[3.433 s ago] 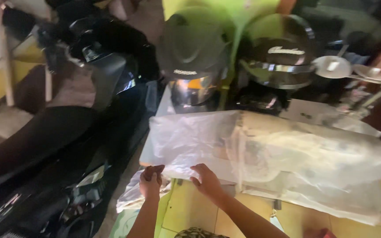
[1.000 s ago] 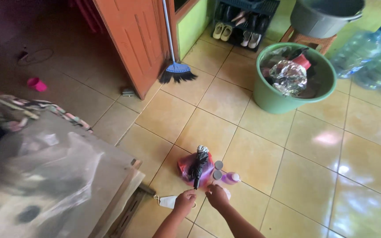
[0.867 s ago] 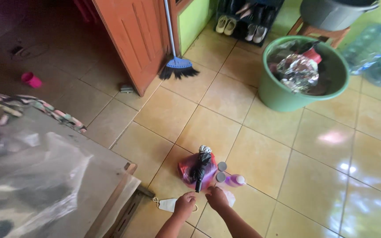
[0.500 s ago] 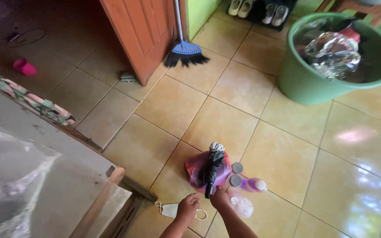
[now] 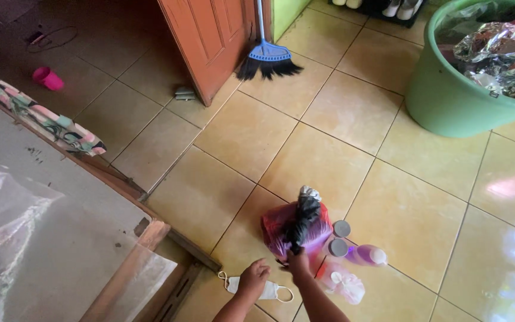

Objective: The person arranges several motorcycle helmets and plastic bags on a table covered with a plastic sheet. They place a yellow helmet, a black helmet, and a Honda helmet on the table, then move a bag of clothes and a purple bottle onto the table as well.

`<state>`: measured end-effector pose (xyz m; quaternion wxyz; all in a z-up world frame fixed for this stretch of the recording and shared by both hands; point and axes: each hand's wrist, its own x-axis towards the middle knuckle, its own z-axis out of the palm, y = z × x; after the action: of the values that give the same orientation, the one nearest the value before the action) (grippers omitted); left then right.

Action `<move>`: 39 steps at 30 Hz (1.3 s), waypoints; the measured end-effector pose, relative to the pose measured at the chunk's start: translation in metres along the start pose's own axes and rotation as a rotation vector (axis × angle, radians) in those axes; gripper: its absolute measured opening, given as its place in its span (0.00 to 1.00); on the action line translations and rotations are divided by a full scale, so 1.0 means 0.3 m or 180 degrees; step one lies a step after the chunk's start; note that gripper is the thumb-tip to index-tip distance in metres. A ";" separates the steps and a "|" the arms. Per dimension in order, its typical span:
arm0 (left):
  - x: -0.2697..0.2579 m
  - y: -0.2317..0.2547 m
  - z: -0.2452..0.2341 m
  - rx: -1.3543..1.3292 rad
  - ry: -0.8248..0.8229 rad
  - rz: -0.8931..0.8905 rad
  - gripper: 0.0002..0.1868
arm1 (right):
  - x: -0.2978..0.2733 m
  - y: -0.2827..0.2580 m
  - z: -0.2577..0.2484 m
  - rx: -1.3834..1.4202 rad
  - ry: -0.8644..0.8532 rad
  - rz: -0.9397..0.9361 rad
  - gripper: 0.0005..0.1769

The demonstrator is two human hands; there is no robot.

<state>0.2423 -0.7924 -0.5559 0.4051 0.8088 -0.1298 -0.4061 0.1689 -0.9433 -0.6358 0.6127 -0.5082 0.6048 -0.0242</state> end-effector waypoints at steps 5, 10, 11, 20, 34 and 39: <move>0.110 -0.014 0.034 0.0714 0.0451 -0.0176 0.51 | -0.255 -0.038 0.092 0.1555 -0.1158 -0.0027 0.22; -0.021 0.237 -0.130 0.0214 0.1068 -0.0791 0.35 | -0.556 -0.231 0.033 0.0705 -0.2392 -0.0559 0.29; -0.035 0.251 -0.156 -0.0013 0.1410 -0.0875 0.32 | -0.556 -0.252 0.015 0.0284 -0.2865 -0.0866 0.28; -0.049 0.116 -0.229 0.0251 0.1595 -0.0191 0.41 | -0.006 -0.269 0.096 -0.4230 -0.0995 -0.3572 0.41; -0.168 0.220 -0.277 -0.0113 0.1387 -0.0458 0.36 | 0.353 -0.159 0.211 -0.6416 0.0109 -0.5464 0.19; -0.265 0.361 -0.270 -0.0039 0.1370 -0.0330 0.42 | 0.106 -0.410 0.053 -0.5394 0.0234 -0.4668 0.15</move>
<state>0.2664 -0.7741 -0.4018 0.4070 0.8799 0.0038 -0.2452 0.2616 -1.0135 -0.5823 -0.1117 -0.9934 -0.0019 0.0252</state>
